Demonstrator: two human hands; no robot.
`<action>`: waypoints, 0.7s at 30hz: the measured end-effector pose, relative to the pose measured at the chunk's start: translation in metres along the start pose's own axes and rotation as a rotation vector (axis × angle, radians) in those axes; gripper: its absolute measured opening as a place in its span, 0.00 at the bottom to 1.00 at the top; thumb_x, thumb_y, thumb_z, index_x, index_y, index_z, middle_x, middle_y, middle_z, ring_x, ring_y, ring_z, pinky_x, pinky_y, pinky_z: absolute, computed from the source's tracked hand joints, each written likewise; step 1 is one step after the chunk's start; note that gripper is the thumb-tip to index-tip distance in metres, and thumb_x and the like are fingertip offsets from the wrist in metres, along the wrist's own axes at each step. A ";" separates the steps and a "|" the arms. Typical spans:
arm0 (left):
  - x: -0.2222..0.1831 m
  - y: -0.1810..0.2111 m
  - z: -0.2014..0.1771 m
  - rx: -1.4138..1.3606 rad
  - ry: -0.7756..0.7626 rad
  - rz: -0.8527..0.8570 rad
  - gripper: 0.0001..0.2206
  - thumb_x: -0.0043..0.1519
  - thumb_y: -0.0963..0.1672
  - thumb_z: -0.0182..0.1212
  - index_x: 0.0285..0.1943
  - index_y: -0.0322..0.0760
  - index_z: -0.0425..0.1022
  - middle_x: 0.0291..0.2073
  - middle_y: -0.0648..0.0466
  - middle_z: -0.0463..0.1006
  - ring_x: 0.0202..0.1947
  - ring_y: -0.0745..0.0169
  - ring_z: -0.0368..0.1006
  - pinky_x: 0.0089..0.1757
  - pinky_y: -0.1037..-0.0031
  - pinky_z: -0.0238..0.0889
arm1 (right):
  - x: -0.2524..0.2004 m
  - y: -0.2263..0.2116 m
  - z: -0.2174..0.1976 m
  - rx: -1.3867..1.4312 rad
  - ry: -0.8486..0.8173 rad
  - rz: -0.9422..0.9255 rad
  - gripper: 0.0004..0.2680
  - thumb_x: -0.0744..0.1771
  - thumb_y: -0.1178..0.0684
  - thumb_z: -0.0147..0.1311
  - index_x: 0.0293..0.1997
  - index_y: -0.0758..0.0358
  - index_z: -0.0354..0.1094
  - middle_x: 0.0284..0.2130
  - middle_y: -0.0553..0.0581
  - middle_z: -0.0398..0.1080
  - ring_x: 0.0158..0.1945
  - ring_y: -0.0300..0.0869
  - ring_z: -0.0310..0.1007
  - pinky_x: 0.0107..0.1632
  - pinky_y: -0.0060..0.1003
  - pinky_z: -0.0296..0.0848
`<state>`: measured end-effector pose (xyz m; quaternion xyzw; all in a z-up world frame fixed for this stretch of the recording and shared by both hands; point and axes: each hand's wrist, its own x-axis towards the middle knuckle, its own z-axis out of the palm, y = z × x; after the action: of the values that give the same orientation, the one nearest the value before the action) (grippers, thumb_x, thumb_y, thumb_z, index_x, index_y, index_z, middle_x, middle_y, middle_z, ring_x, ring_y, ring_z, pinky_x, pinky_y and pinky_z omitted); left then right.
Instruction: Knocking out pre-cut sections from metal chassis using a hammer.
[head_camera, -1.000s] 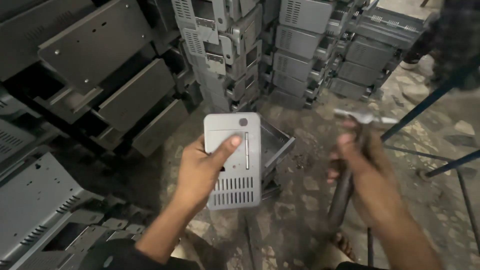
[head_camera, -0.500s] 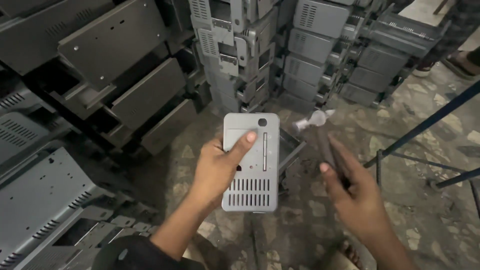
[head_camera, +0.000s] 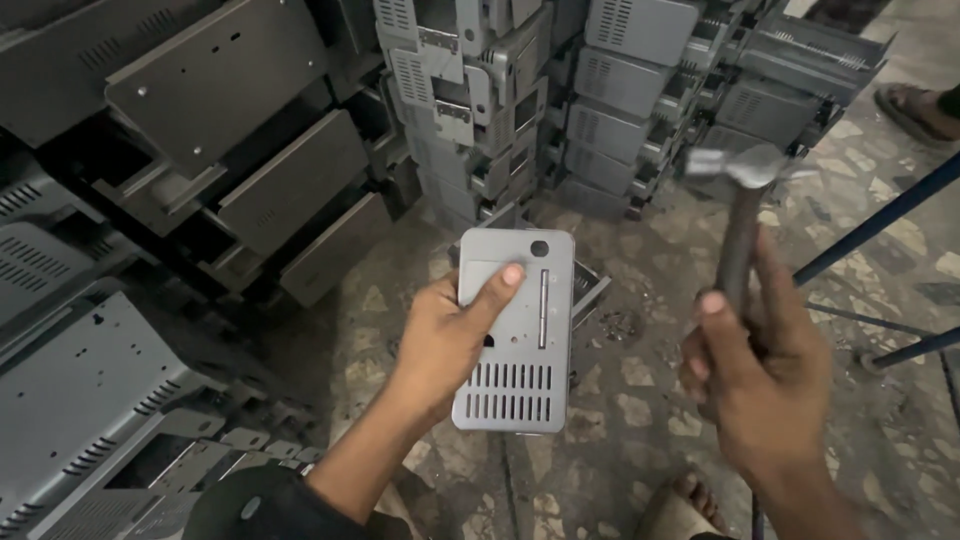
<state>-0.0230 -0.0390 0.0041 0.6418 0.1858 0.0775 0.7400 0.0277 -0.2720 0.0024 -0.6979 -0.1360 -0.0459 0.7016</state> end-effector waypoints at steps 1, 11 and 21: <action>0.001 -0.002 -0.001 0.002 -0.023 0.005 0.18 0.62 0.49 0.63 0.40 0.24 0.78 0.19 0.51 0.74 0.14 0.68 0.64 0.19 0.76 0.58 | -0.001 0.003 -0.003 -0.118 -0.082 0.026 0.27 0.66 0.61 0.51 0.77 0.61 0.52 0.27 0.58 0.68 0.18 0.39 0.59 0.17 0.34 0.59; -0.004 0.006 0.002 0.057 0.052 -0.024 0.19 0.60 0.49 0.63 0.42 0.22 0.80 0.22 0.48 0.78 0.18 0.66 0.69 0.23 0.76 0.62 | -0.014 -0.006 0.013 0.047 0.079 -0.076 0.26 0.71 0.62 0.42 0.81 0.62 0.40 0.36 0.61 0.63 0.24 0.39 0.58 0.22 0.33 0.59; 0.002 0.002 -0.001 -0.047 0.068 -0.021 0.18 0.61 0.48 0.62 0.45 0.23 0.79 0.25 0.48 0.77 0.21 0.66 0.68 0.26 0.75 0.63 | -0.007 0.004 0.011 -0.127 -0.024 0.034 0.27 0.67 0.61 0.50 0.78 0.56 0.52 0.17 0.56 0.66 0.13 0.37 0.59 0.13 0.31 0.54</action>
<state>-0.0215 -0.0372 0.0055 0.6193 0.2157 0.0956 0.7488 0.0207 -0.2622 -0.0033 -0.7436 -0.1294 -0.0344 0.6550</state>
